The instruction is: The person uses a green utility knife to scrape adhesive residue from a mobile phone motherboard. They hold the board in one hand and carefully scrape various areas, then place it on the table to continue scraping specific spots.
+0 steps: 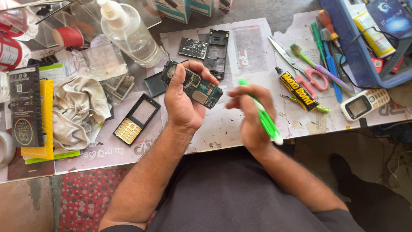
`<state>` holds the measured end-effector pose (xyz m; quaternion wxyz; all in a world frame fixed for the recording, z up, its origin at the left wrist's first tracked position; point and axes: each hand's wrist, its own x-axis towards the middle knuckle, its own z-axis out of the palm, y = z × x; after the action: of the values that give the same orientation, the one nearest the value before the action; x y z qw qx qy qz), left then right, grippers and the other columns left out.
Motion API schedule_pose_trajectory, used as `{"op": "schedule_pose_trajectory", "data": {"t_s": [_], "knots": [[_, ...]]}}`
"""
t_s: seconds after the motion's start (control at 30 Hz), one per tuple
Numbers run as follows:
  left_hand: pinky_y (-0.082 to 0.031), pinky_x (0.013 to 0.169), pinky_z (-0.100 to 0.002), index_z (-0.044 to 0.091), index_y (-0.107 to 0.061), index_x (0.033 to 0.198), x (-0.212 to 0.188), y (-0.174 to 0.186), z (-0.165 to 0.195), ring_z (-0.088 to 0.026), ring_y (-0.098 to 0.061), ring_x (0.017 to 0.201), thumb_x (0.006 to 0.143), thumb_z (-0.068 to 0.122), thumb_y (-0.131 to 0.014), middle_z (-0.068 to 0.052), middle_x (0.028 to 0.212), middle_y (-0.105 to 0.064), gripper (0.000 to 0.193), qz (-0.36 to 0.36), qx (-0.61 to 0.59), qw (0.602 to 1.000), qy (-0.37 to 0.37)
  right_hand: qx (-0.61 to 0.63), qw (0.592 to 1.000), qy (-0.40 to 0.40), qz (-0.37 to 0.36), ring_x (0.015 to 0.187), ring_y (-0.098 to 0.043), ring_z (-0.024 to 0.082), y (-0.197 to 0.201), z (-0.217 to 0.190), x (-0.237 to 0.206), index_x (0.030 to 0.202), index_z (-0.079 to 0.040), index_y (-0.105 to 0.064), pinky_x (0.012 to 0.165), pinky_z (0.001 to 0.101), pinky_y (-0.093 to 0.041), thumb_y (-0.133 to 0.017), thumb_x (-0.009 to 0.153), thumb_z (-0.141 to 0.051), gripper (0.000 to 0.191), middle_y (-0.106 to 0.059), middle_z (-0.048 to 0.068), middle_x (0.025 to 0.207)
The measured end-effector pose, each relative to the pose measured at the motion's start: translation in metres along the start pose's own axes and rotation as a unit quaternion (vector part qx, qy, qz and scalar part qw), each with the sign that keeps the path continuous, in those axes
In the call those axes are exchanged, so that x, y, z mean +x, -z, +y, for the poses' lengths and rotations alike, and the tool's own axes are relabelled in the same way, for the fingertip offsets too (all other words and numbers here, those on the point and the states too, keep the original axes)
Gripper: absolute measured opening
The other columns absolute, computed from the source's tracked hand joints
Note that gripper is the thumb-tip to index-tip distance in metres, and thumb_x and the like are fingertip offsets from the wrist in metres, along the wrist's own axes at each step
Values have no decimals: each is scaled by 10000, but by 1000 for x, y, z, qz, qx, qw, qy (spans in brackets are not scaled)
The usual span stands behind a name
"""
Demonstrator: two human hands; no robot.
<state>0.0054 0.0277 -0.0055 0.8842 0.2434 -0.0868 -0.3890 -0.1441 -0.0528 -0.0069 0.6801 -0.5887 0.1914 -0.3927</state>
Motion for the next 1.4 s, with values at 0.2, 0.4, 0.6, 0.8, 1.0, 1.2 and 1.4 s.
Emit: {"op": "schedule_pose_trajectory", "data": {"t_s": [0.2,0.4,0.6,0.8,1.0,1.2,1.4], "knots": [[-582,749,-390,9,-634,1103,-6,10,3,-252,-673,783,1014,501,-633,-120,873,-651,501,17,53,998,20,-69,982,83,-158,981,-691,196,23,-18,-10,1362,-19,-510,952,358,-586,-525,1078,-155,316,-697,174,1236],[-587,710,-375,31,-616,1095,-6,7,1,-233,-678,754,981,565,-636,-114,864,-646,547,1,49,998,45,-168,953,106,-227,907,-686,165,15,-23,-9,1234,-27,-594,797,285,-589,-627,970,40,274,-686,161,1121],[-594,701,-369,48,-604,1084,-8,6,-1,-206,-672,771,974,635,-613,-101,884,-634,597,2,61,997,41,-150,967,117,-172,990,-717,173,6,-19,-9,1204,-25,-559,857,292,-612,-677,959,113,305,-688,149,1136],[-593,681,-359,50,-607,1072,-10,4,0,-197,-667,756,980,658,-595,-98,849,-630,615,-1,91,995,33,-138,966,107,-189,939,-724,191,7,-18,-8,1204,-20,-608,809,278,-607,-706,953,125,306,-705,183,1126],[-599,653,-345,48,-613,1039,-10,3,2,-189,-669,729,973,665,-589,-92,825,-626,621,6,114,993,37,-13,987,-36,-158,1042,-743,245,10,-11,-14,1216,18,-614,911,362,-649,-655,1013,71,214,-699,194,1145],[-593,656,-333,41,-612,1039,-10,5,1,-184,-662,717,989,651,-595,-92,826,-623,613,4,116,993,31,165,970,-130,-118,961,-728,253,12,4,-17,1216,40,-620,926,412,-604,-658,1039,-6,186,-721,230,1134],[-590,663,-329,37,-611,1036,-9,6,0,-187,-663,716,990,651,-593,-100,831,-629,617,0,103,994,33,251,941,-212,-83,921,-724,263,14,6,-14,1202,64,-632,895,460,-605,-672,1031,3,185,-713,241,1068]]}}
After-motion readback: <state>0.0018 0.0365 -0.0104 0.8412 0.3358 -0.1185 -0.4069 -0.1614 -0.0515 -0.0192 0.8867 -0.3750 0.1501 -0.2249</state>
